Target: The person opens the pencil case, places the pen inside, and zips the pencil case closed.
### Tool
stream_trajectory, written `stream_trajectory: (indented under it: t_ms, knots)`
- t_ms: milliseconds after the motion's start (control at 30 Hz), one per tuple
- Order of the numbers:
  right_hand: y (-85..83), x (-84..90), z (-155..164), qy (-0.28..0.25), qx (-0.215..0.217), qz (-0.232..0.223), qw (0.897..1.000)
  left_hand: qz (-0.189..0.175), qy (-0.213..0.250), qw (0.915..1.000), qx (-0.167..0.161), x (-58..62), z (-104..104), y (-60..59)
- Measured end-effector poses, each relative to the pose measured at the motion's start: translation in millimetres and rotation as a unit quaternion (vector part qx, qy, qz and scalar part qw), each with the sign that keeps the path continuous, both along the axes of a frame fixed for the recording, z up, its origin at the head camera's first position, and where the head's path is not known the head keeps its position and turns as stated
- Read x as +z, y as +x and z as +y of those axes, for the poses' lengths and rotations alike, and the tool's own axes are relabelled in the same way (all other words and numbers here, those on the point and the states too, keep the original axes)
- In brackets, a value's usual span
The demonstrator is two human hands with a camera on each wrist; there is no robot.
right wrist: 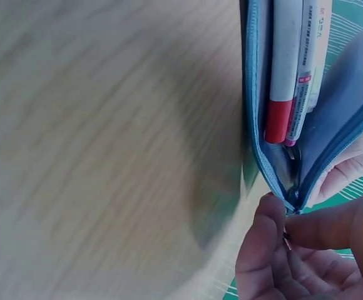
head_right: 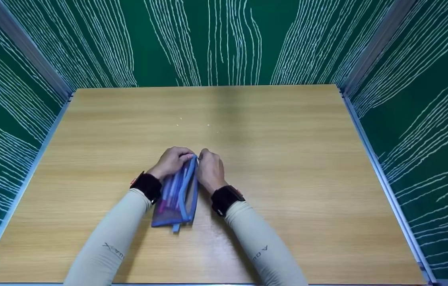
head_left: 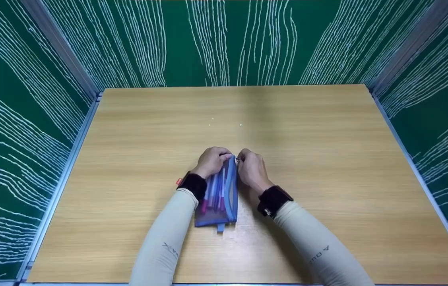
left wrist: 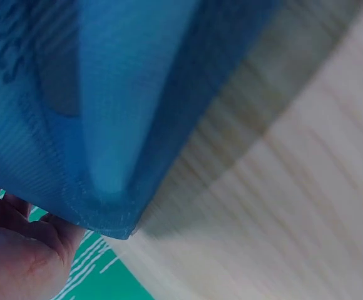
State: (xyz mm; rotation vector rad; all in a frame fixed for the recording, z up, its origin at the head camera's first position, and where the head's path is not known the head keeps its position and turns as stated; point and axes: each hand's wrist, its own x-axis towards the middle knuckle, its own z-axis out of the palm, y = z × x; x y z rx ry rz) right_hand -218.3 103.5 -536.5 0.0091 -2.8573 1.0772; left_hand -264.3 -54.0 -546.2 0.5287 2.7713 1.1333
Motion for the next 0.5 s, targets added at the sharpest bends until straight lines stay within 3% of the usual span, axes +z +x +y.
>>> stream_trajectory:
  t_ms: [267, 500]
  knots:
    - [0.9, -3.2, 2.1, 0.002, 0.013, 0.012, 1.000, 0.006, 0.030, 0.9995, 0.004, 1.0, 1.5, -0.6]
    - [7.1, -6.3, 1.4, 0.017, 0.038, 0.019, 0.999, -0.005, 0.010, 0.9999, 0.009, 1.0, 3.1, -0.4]
